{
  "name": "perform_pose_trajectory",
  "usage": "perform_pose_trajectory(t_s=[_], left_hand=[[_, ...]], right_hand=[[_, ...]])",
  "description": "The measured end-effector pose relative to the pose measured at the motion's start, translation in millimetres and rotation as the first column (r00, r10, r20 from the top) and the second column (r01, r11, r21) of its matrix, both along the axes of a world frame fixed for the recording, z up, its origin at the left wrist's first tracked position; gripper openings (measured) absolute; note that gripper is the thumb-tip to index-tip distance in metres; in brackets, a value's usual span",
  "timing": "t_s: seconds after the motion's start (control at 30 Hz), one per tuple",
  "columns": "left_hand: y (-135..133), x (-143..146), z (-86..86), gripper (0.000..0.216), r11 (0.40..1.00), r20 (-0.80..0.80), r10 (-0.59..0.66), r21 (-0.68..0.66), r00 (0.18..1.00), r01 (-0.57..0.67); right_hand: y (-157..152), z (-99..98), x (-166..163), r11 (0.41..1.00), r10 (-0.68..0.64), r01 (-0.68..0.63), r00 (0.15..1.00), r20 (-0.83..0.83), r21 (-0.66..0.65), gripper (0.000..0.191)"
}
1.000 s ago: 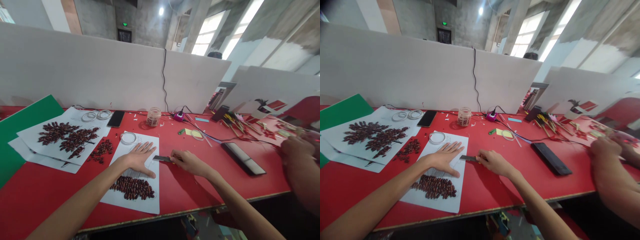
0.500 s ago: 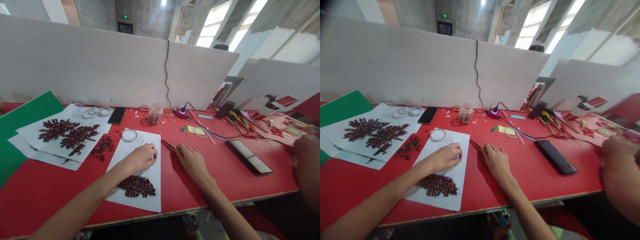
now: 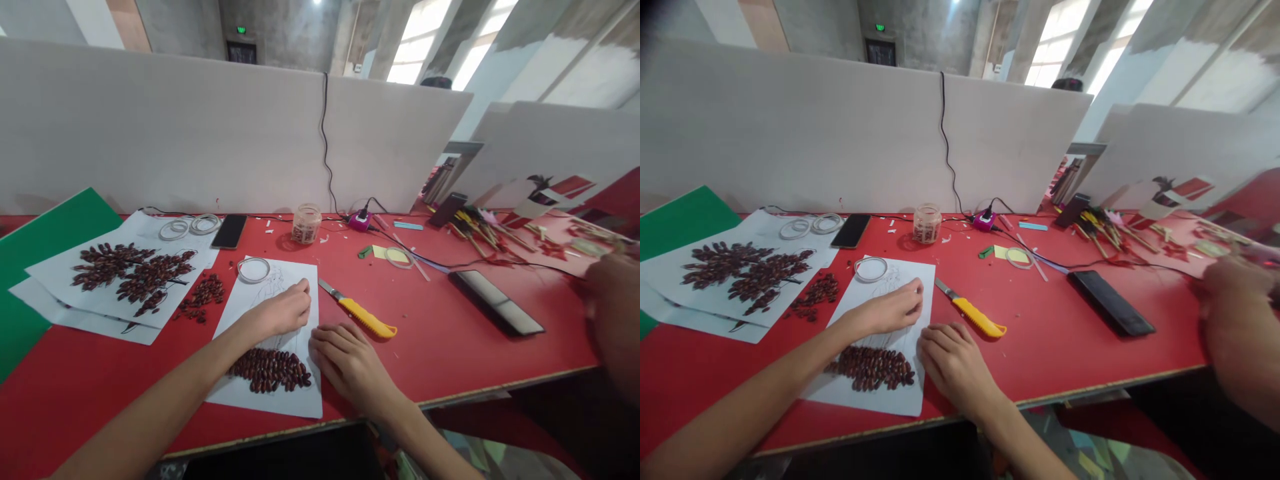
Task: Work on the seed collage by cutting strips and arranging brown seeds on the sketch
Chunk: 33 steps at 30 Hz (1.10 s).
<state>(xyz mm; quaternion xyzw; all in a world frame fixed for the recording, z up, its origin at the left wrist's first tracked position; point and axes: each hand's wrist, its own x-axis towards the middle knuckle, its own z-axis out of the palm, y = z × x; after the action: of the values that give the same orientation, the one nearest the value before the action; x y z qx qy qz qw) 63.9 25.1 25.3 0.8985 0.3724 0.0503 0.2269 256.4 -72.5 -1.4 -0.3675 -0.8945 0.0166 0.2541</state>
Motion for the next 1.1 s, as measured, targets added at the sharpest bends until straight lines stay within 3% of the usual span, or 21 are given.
perform_pose_trajectory(t_s=[0.33, 0.93, 1.1], left_hand=[[5.9, -6.7, -6.7, 0.020, 0.993, 0.164, 0.006, -0.114, 0.986, 0.013], [12.7, -12.1, -12.6, 0.019, 0.995, 0.166, 0.019, -0.101, 0.986, -0.002], [19.6, -7.9, -15.5, 0.016, 0.992, 0.195, 0.112, -0.072, 0.974, -0.099]], right_hand=[[0.6, -8.2, -2.8, 0.999, -0.012, 0.010, 0.998, -0.061, -0.036, 0.021], [-1.3, -7.4, -3.7, 0.998, -0.031, 0.029, 0.999, -0.040, -0.047, 0.023], [-1.7, -8.9, -2.7, 0.998, -0.032, 0.029, 0.998, -0.049, -0.059, 0.023]])
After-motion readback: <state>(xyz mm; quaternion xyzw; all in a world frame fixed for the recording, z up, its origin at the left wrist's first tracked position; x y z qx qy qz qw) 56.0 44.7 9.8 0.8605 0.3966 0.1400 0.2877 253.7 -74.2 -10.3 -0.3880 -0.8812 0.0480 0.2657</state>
